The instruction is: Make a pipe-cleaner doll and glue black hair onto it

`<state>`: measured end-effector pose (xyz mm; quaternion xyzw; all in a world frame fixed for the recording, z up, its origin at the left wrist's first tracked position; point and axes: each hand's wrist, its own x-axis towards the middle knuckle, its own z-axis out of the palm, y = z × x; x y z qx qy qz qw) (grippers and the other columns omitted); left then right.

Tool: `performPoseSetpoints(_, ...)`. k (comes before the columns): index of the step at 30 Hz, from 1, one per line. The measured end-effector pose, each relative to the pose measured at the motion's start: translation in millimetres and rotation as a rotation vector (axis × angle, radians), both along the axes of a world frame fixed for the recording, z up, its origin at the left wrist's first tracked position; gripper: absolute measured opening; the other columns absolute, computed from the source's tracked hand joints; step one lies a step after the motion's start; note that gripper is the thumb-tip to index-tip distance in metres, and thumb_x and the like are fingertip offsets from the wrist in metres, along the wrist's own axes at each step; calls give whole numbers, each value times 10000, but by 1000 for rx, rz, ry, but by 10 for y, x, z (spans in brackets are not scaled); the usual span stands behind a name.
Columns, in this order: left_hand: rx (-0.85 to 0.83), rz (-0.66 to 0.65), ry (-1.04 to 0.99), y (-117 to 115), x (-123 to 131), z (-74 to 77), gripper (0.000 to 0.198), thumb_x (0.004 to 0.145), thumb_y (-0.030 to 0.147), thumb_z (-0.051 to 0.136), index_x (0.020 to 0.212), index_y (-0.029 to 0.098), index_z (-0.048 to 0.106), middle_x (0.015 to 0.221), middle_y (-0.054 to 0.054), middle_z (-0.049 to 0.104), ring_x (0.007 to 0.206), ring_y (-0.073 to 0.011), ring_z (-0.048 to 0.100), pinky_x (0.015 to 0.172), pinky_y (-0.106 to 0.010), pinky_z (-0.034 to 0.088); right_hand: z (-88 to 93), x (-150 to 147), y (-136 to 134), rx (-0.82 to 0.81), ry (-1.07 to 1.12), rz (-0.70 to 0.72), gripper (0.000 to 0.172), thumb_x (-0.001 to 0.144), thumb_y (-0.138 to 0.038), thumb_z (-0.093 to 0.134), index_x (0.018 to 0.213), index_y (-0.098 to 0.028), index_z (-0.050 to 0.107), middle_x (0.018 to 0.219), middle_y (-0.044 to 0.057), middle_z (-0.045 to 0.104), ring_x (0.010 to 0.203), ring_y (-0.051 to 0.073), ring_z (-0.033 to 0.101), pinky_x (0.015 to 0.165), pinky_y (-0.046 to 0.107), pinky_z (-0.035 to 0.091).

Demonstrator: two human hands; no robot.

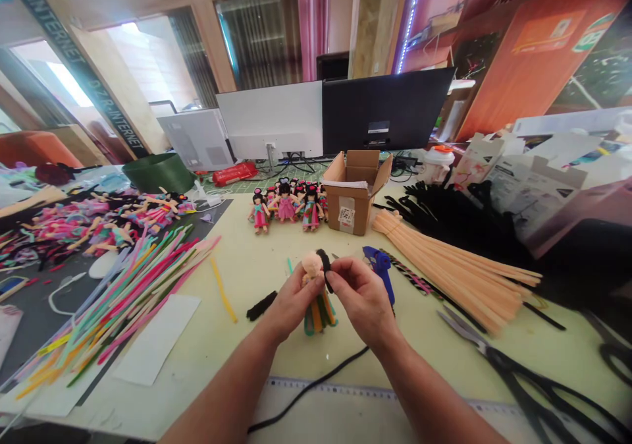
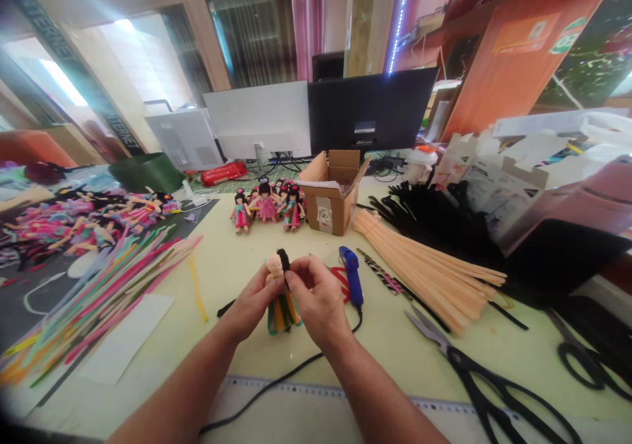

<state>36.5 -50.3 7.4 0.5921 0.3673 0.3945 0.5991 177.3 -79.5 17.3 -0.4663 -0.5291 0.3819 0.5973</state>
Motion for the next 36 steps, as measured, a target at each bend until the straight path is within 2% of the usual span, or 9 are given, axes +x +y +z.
performPoseSetpoints(8,-14,14,13,-5,0,-71,480,872,496,527,1232,178,518,1157,-88,632,1098,-224,556,989,-347,408,-14,-12,4,-6,-45,-33,63,810,-258,626,810,-200,601,710,-15,611,642,125,577,607,234,476)
performPoseSetpoints(16,-21,16,-36,-2,3,-108,429,922,447,460,1259,192,539,1325,-65,555,1258,-209,464,1102,-332,307,-22,-36,6,-25,-18,2,81,806,-270,626,817,-193,605,750,5,646,676,140,611,642,248,513)
performPoseSetpoints(25,-50,20,-72,-3,-5,-138,429,913,444,473,1258,202,551,1348,-68,546,1298,-228,441,1130,-380,286,-73,-60,8,-50,-5,24,78,810,-282,622,820,-211,592,790,11,656,717,152,630,676,258,528)
performPoseSetpoints(36,-57,44,-72,5,-1,-160,396,892,465,491,1185,216,586,1272,-69,600,1270,-234,474,1088,-387,360,-116,-65,21,-60,-23,24,68,819,-271,616,819,-210,585,791,10,648,719,150,619,681,258,515)
